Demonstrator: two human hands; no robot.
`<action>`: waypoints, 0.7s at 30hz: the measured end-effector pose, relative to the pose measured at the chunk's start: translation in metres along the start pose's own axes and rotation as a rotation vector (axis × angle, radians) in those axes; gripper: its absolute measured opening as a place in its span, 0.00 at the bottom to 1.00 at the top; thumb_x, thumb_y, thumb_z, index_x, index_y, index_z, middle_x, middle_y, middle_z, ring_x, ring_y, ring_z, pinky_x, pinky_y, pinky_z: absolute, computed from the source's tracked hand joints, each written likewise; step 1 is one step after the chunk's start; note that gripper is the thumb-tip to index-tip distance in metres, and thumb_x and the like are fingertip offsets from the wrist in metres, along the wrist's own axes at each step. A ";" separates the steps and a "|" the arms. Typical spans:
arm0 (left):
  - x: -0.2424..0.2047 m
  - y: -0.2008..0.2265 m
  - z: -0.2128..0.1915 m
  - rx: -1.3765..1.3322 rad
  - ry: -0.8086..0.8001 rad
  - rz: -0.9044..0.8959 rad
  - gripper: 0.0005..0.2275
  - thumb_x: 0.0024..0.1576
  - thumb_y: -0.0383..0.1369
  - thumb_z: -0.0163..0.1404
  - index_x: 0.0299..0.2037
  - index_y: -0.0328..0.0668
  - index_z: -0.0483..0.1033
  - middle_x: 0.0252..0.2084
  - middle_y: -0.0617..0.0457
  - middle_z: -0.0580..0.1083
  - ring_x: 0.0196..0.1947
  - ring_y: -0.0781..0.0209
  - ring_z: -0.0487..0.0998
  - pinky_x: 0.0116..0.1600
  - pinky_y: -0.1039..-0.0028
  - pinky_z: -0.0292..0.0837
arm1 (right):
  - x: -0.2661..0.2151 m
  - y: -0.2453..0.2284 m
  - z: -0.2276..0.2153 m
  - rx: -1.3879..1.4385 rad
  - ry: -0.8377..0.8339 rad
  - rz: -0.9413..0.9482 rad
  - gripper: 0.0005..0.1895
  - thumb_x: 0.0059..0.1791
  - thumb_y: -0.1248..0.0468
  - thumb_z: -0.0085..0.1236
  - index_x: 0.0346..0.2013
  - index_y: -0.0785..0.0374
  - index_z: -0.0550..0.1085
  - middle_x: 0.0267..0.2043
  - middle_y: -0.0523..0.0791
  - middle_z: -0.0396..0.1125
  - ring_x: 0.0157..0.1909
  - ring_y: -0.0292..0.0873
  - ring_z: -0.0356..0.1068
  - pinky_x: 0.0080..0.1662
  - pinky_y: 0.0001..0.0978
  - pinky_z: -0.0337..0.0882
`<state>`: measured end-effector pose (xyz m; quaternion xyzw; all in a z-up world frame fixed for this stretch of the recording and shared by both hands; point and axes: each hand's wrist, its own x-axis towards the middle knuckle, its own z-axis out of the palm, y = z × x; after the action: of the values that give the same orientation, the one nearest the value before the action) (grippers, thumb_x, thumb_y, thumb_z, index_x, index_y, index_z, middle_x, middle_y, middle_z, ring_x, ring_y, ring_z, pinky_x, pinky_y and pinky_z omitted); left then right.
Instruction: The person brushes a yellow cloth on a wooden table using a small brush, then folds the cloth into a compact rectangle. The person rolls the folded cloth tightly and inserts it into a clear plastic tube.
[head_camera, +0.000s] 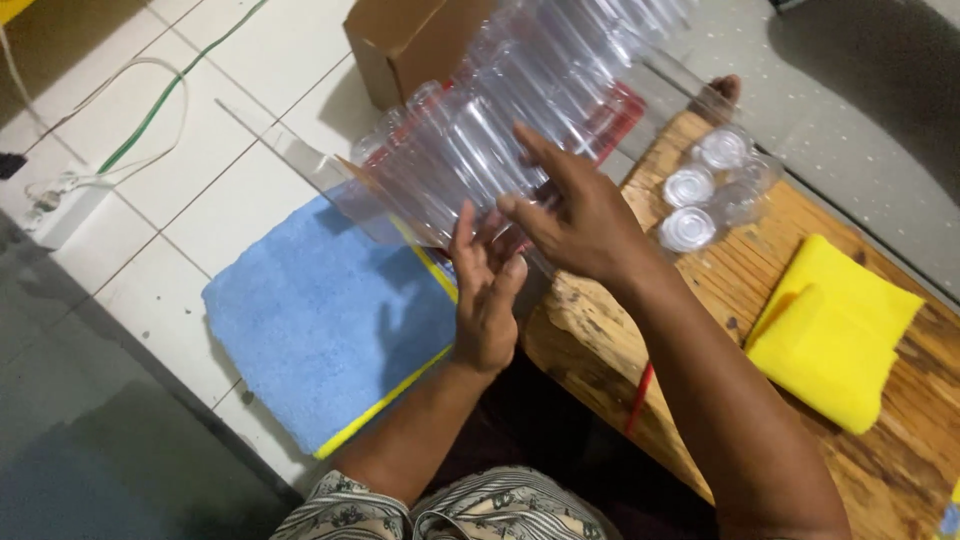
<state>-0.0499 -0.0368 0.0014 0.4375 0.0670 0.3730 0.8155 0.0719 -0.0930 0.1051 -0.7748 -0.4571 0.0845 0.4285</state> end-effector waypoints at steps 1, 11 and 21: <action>0.002 0.001 0.003 -0.005 -0.011 -0.005 0.35 0.64 0.28 0.48 0.77 0.43 0.38 0.71 0.42 0.57 0.70 0.50 0.62 0.74 0.58 0.57 | -0.015 -0.004 -0.005 -0.006 0.010 0.005 0.37 0.49 0.60 0.65 0.71 0.57 0.63 0.54 0.59 0.70 0.44 0.60 0.75 0.42 0.52 0.75; -0.022 -0.007 0.060 0.082 -0.305 -0.289 0.48 0.59 0.29 0.58 0.78 0.56 0.27 0.57 0.33 0.64 0.42 0.55 0.80 0.41 0.73 0.82 | -0.159 -0.020 -0.056 -0.091 0.213 0.010 0.43 0.44 0.58 0.69 0.71 0.64 0.63 0.60 0.61 0.65 0.46 0.60 0.75 0.45 0.45 0.77; -0.075 -0.021 0.156 0.572 -0.744 -0.588 0.52 0.49 0.46 0.63 0.78 0.52 0.37 0.63 0.26 0.66 0.55 0.32 0.79 0.53 0.55 0.81 | -0.320 0.017 -0.059 -0.090 0.581 0.249 0.44 0.45 0.65 0.69 0.73 0.63 0.59 0.71 0.59 0.54 0.53 0.59 0.74 0.48 0.41 0.77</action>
<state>-0.0238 -0.1978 0.0643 0.7068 -0.0078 -0.0831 0.7025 -0.0678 -0.3813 0.0453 -0.8347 -0.2207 -0.1090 0.4926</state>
